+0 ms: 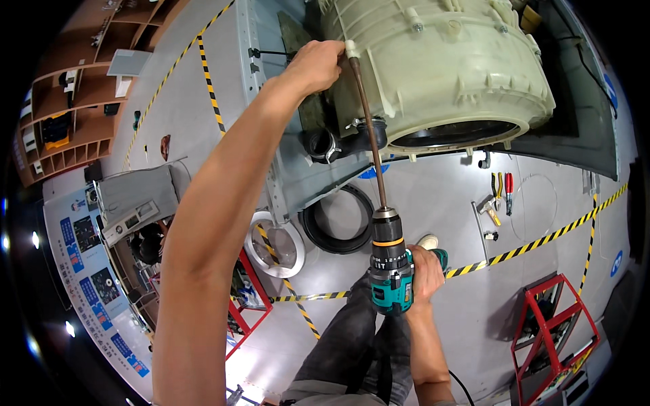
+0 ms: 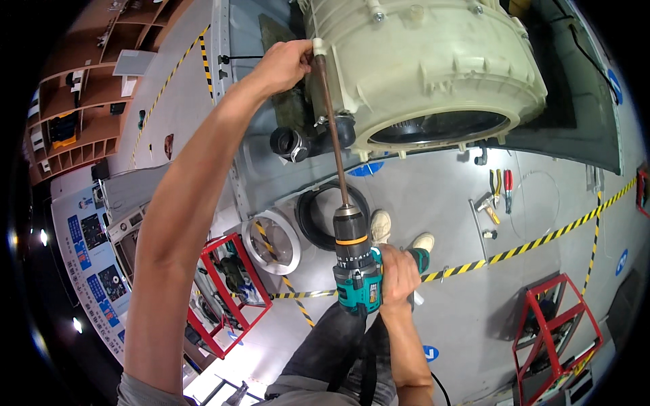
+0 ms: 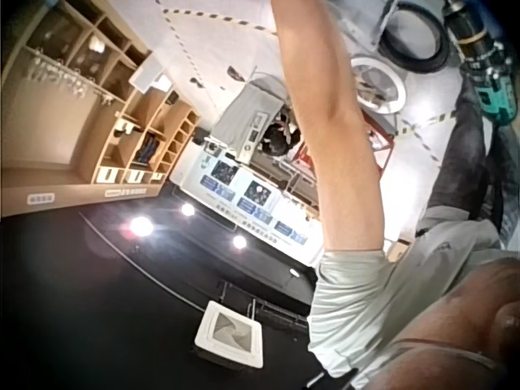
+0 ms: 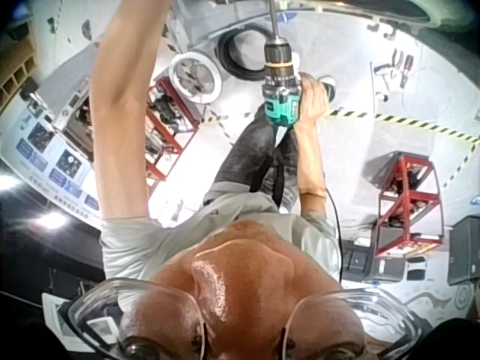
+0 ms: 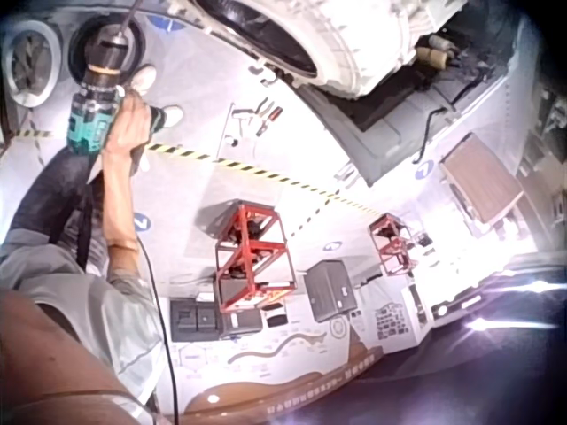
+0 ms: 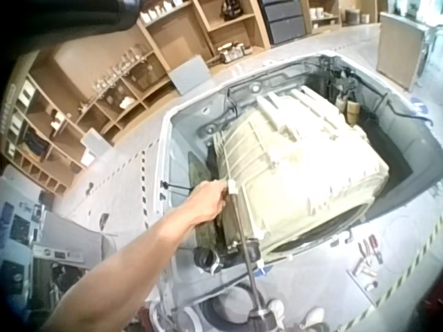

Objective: The person uses a drill with a long bit to drive screws into the outer casing and internal assembly of a washing machine. The person picks up screws from a pile, aligns them with pre-drilled holes on the plastic and metal components, and secures them one by one while holding parts in place.

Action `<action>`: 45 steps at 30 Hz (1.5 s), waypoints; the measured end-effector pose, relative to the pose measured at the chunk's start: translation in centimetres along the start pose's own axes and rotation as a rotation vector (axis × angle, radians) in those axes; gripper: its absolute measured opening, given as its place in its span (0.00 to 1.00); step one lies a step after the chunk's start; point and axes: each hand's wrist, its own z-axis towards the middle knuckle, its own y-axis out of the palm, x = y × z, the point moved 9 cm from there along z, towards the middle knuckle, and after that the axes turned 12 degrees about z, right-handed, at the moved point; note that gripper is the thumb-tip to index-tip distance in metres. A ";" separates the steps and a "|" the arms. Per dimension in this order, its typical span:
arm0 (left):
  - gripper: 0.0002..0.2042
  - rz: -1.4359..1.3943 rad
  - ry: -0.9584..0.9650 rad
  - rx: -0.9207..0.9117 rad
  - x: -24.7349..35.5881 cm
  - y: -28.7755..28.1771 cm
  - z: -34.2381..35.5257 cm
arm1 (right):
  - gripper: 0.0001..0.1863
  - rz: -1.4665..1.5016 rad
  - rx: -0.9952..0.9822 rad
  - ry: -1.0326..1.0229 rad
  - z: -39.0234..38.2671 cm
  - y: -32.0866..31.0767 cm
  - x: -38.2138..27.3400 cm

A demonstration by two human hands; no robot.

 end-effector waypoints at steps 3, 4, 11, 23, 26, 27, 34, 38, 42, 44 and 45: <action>0.14 0.013 0.004 0.044 -0.2 -0.3 0.2 | 0.16 0.009 -0.002 0.003 -0.4 0.1 0.4; 0.13 0.023 0.018 0.070 -0.1 -0.4 0.2 | 0.16 -0.009 -0.007 -0.008 -0.4 0.1 0.4; 0.12 0.033 0.040 0.102 0.3 -0.5 0.0 | 0.18 -0.048 -0.012 -0.008 -0.1 0.1 -0.4; 0.11 0.038 0.067 0.112 0.3 -0.5 -0.3 | 0.20 -0.091 -0.032 -0.012 -0.5 0.2 -0.3; 0.11 0.073 0.098 0.126 0.8 -1.0 -0.4 | 0.20 -0.106 -0.034 -0.012 -0.3 0.3 -0.5; 0.11 0.063 0.090 0.113 0.8 -0.9 -0.5 | 0.20 -0.104 -0.036 -0.010 -0.3 0.3 -0.6; 0.17 0.056 0.042 0.017 0.8 -0.8 -0.6 | 0.21 -0.091 -0.054 0.004 -0.5 -0.1 -0.5; 0.17 0.041 0.039 0.011 0.8 -0.7 -0.7 | 0.20 -0.057 -0.044 0.019 -0.4 -0.1 -0.7; 0.16 0.046 0.030 0.013 0.3 -0.5 -0.3 | 0.20 -0.038 -0.057 0.016 -0.6 0.0 -0.6; 0.16 0.060 0.020 0.010 0.1 -0.2 -0.1 | 0.20 -0.048 -0.062 0.005 -0.8 0.1 -0.4; 0.16 0.063 0.020 0.013 0.2 -0.2 -0.1 | 0.20 -0.063 -0.063 -0.002 -1.0 0.1 -0.3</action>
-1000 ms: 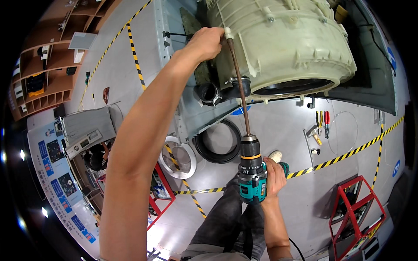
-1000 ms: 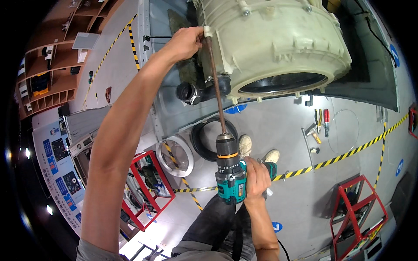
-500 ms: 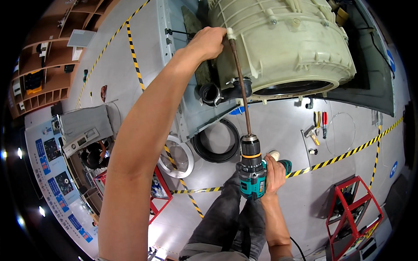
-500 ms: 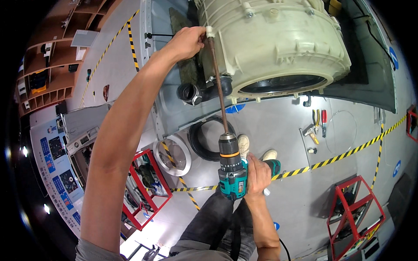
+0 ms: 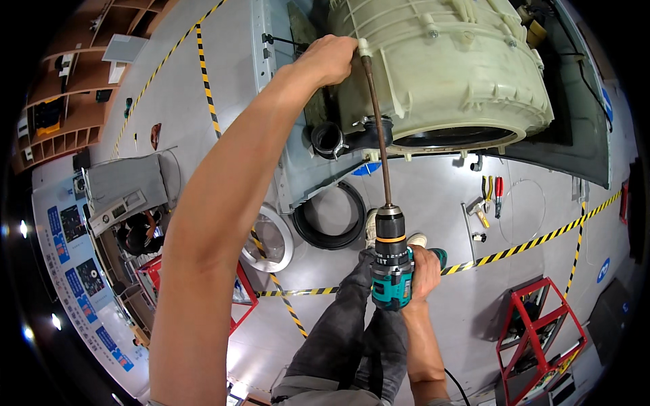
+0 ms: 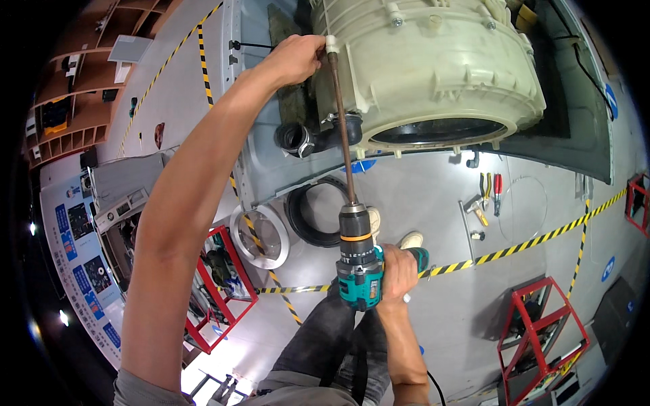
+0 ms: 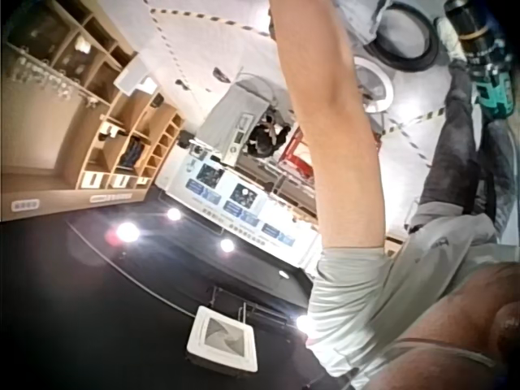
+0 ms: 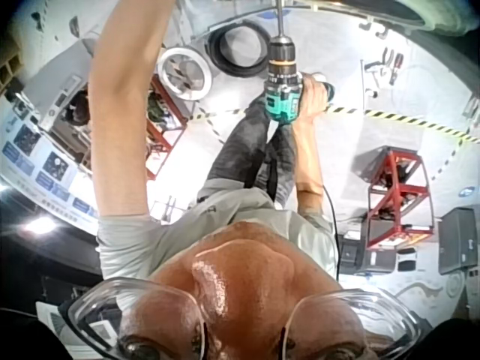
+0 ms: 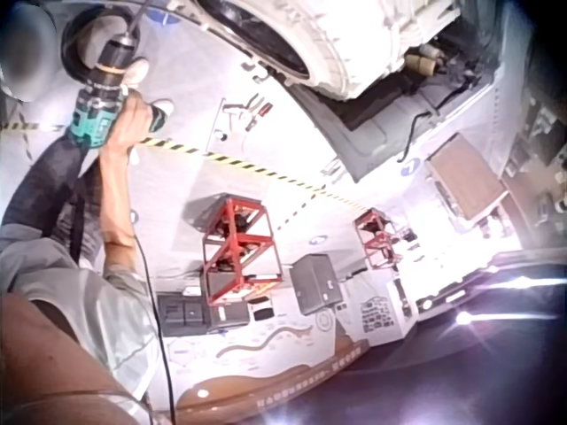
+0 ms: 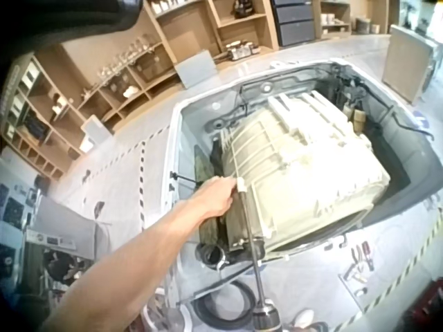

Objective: The person uses a drill with a long bit to drive screws into the outer casing and internal assembly of a washing machine. The person picks up screws from a pile, aligns them with pre-drilled holes on the plastic and metal components, and secures them one by one while holding parts in place.

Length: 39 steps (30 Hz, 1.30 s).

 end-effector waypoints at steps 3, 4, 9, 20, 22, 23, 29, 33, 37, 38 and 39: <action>0.14 0.014 0.011 0.032 -0.2 0.2 0.2 | 0.19 -0.012 0.033 -0.025 0.6 -0.1 -0.1; 0.13 0.020 0.021 0.057 -0.2 0.3 0.1 | 0.19 -0.010 0.050 -0.034 0.8 -0.2 -0.3; 0.12 0.029 0.001 0.049 -0.1 0.1 0.1 | 0.19 -0.019 0.043 -0.041 1.1 -0.2 -0.5; 0.18 0.060 0.013 0.007 0.3 0.0 -0.1 | 0.19 0.009 0.005 0.008 1.1 -0.6 -0.4; 0.18 0.036 0.020 0.026 0.5 -0.1 -0.2 | 0.20 0.003 0.001 0.006 1.0 -0.7 -0.5; 0.18 0.022 0.027 0.040 0.6 -0.3 -0.3 | 0.20 -0.011 -0.001 -0.001 1.0 -0.9 -0.7; 0.13 -0.006 0.046 0.128 0.3 -0.1 -0.6 | 0.22 -0.047 -0.010 -0.058 1.2 -2.0 -0.7; 0.13 -0.016 0.011 0.082 1.0 -0.1 -0.6 | 0.22 -0.093 -0.032 -0.060 0.7 -3.4 -0.8; 0.14 0.083 -0.075 0.046 -1.3 0.3 -1.0 | 0.21 -0.073 -0.050 -0.052 -0.8 -5.5 -1.6; 0.14 0.121 -0.097 0.046 -2.1 0.3 -1.3 | 0.21 -0.053 -0.045 -0.054 -0.8 -5.9 -2.0; 0.12 0.131 -0.173 0.018 -0.4 -0.9 -2.2 | 0.21 -0.055 -0.037 -0.036 -0.9 -6.9 -2.1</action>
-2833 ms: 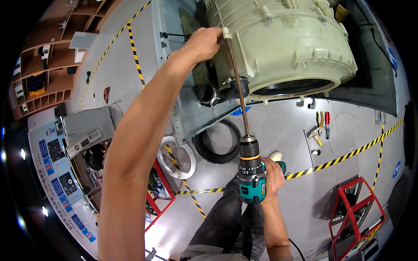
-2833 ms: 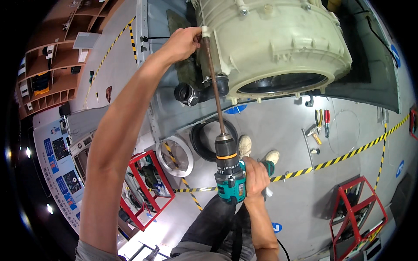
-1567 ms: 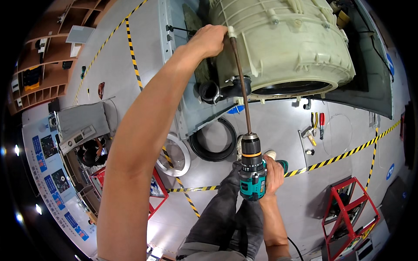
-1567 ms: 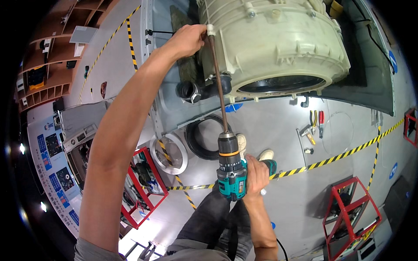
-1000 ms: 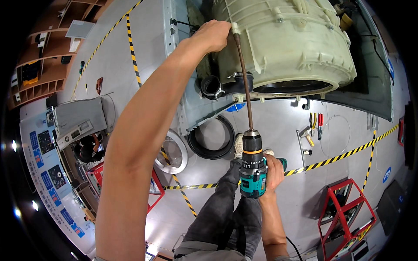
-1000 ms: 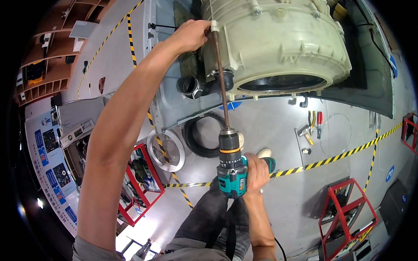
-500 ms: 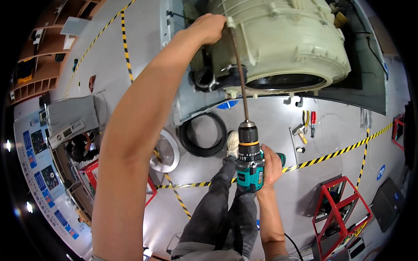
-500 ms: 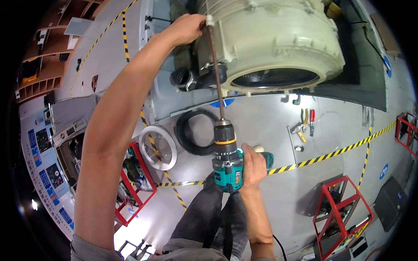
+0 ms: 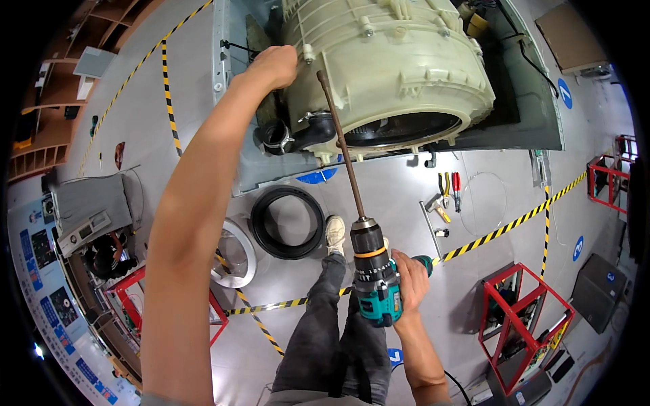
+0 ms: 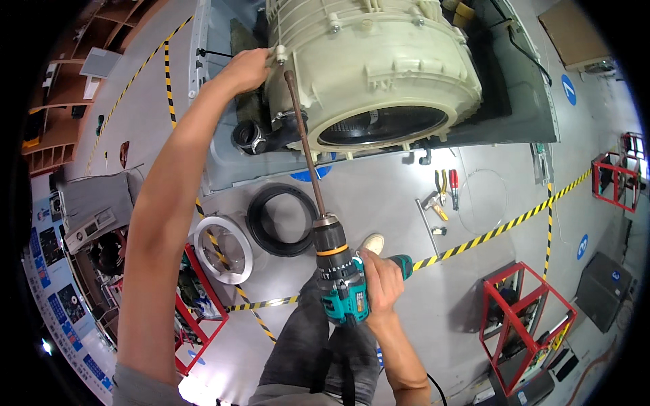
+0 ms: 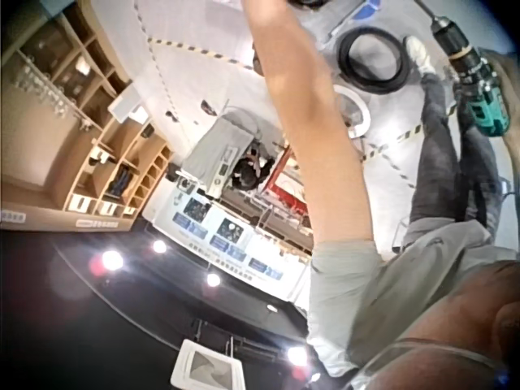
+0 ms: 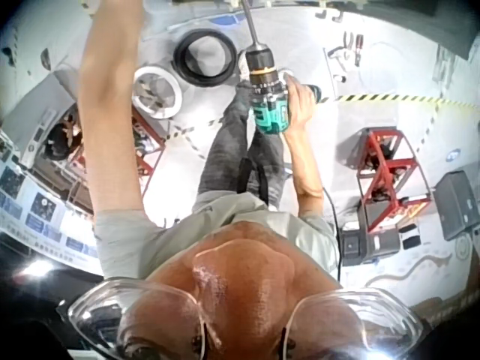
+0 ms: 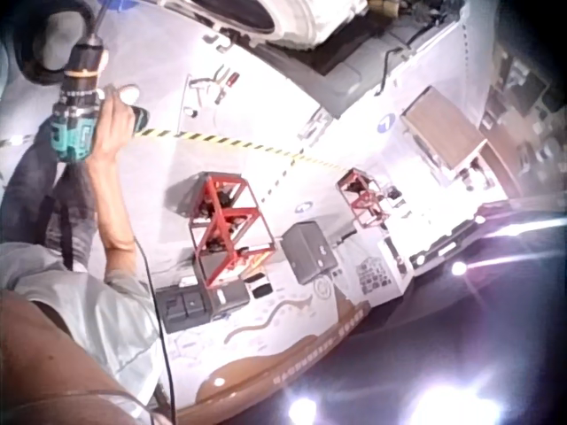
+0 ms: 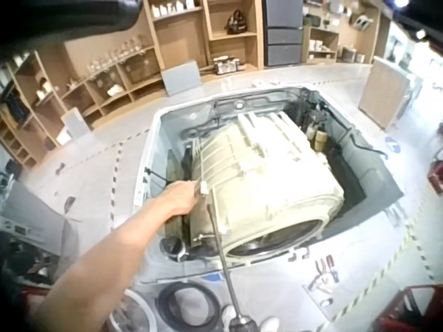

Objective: The person uses a drill with a long bit to drive screws into the outer casing and internal assembly of a washing machine. The person picks up screws from a pile, aligns them with pre-drilled holes on the plastic and metal components, and secures them one by one while holding parts in place.

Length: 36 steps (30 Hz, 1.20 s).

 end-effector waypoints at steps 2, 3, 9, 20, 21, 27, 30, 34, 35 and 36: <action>0.13 0.040 0.044 -0.068 2.2 -1.0 -3.0 | 0.21 0.012 0.018 0.027 0.1 -1.5 -0.1; 0.14 0.067 0.056 -0.099 2.8 -1.5 -4.7 | 0.20 0.040 0.025 0.043 0.5 -2.2 -0.2; 0.13 0.192 -0.021 -0.194 7.4 1.1 -13.6 | 0.17 0.234 -0.025 0.591 -4.6 -4.4 2.5; 0.22 -0.171 -0.189 0.227 9.9 3.4 -22.5 | 0.18 0.234 -0.198 0.920 -8.9 -3.6 2.8; 0.23 -0.197 -0.193 0.288 9.9 3.8 -23.0 | 0.18 0.175 -0.216 0.788 -7.1 -2.8 1.8; 0.28 -0.426 -0.161 0.406 8.5 7.6 -24.4 | 0.18 0.229 -0.210 0.506 -2.9 3.7 0.6; 0.31 -0.462 -0.099 0.482 8.7 9.8 -24.8 | 0.21 0.228 -0.149 0.419 -0.9 7.0 -0.5; 0.32 -0.512 -0.047 0.503 9.0 11.8 -24.7 | 0.22 0.238 -0.096 0.343 -0.5 10.1 -0.2; 0.32 -0.530 -0.041 0.490 9.0 12.3 -24.6 | 0.23 0.260 -0.075 0.353 -0.9 10.8 0.2; 0.30 -0.604 -0.032 0.527 8.8 12.9 -24.7 | 0.23 0.239 -0.074 0.336 -1.0 11.2 0.2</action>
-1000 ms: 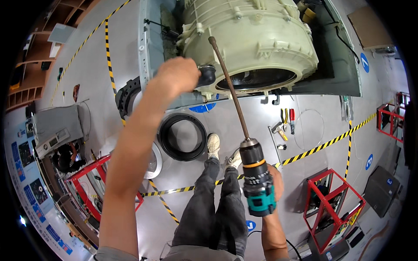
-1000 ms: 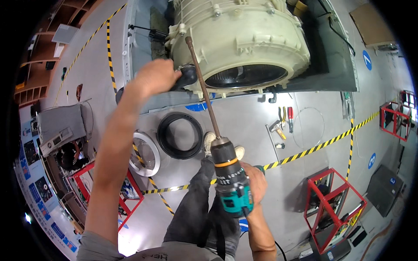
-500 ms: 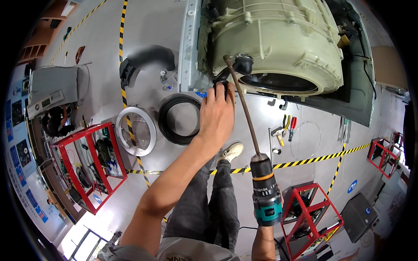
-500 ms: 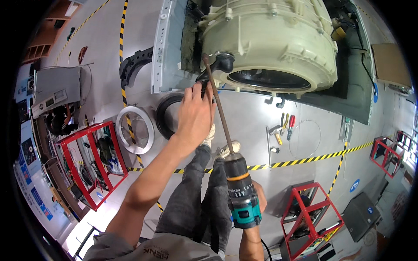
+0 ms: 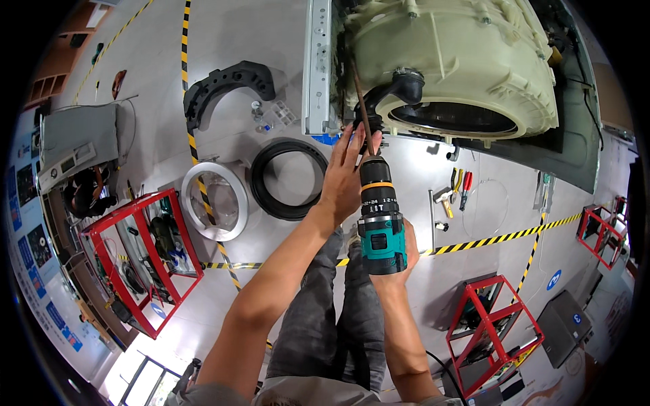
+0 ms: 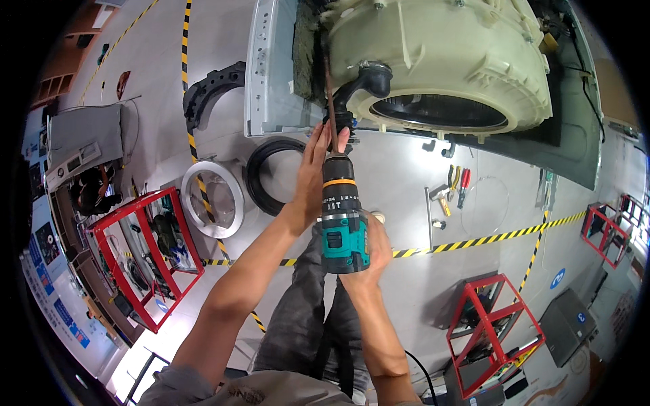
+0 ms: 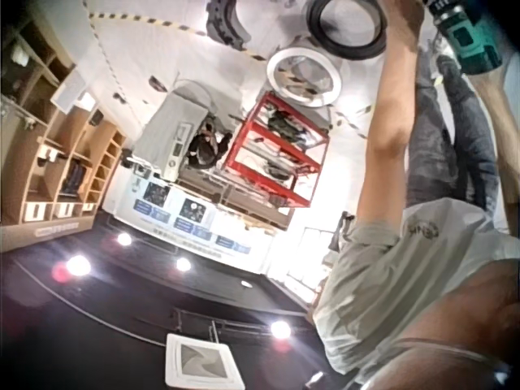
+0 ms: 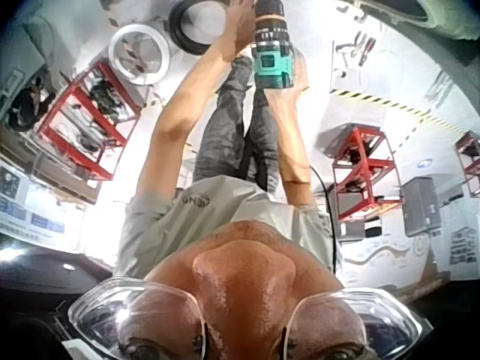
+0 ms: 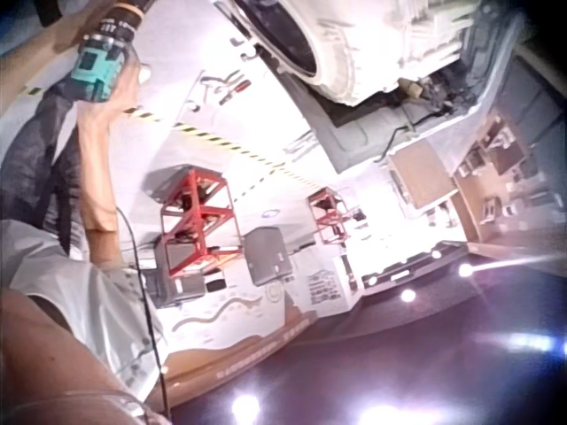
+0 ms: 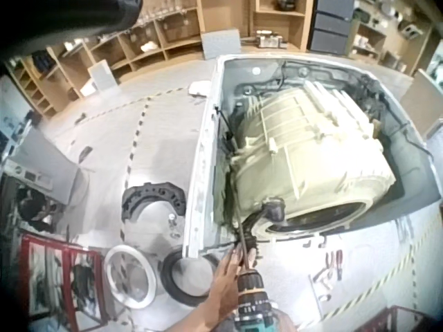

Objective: The person uses a drill with a long bit to drive screws into the outer casing and internal assembly of a washing machine. The person picks up screws from a pile, aligns them with pre-drilled holes on the plastic and metal components, and secures them one by one while holding parts in place.

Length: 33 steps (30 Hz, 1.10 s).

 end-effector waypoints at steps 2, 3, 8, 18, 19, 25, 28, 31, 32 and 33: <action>0.29 0.018 0.032 0.034 -0.3 0.5 -0.1 | 0.23 -0.043 0.002 -0.030 -0.1 0.6 0.0; 0.29 0.027 0.047 0.051 -0.5 0.6 -0.2 | 0.23 -0.040 0.012 -0.034 -0.1 0.9 0.3; 0.29 0.041 0.068 0.013 -1.1 0.8 -0.4 | 0.23 -0.065 0.029 -0.080 -0.2 1.8 0.4; 0.32 0.106 0.180 -0.076 -1.9 2.2 -0.9 | 0.22 0.022 0.024 -0.021 -0.6 3.8 1.3; 0.32 0.085 0.190 -0.087 -1.9 2.5 -1.0 | 0.22 -0.020 0.022 -0.043 -0.6 4.0 1.4; 0.31 0.094 0.301 -0.054 -2.5 4.1 -2.0 | 0.21 -0.093 0.021 -0.112 -0.8 5.1 2.5; 0.30 0.235 0.372 -0.175 -2.1 5.8 -2.4 | 0.21 0.046 -0.001 -0.078 -0.6 5.7 3.8; 0.32 0.291 0.403 -0.151 -1.7 6.8 -2.5 | 0.21 0.122 -0.071 0.009 -1.2 6.5 6.5; 0.32 0.193 0.389 -0.114 -1.7 6.9 -2.5 | 0.22 0.060 -0.076 -0.033 -1.0 6.8 6.4; 0.32 0.095 0.375 -0.077 -1.7 7.1 -2.5 | 0.21 0.004 -0.039 -0.082 -0.9 6.6 6.1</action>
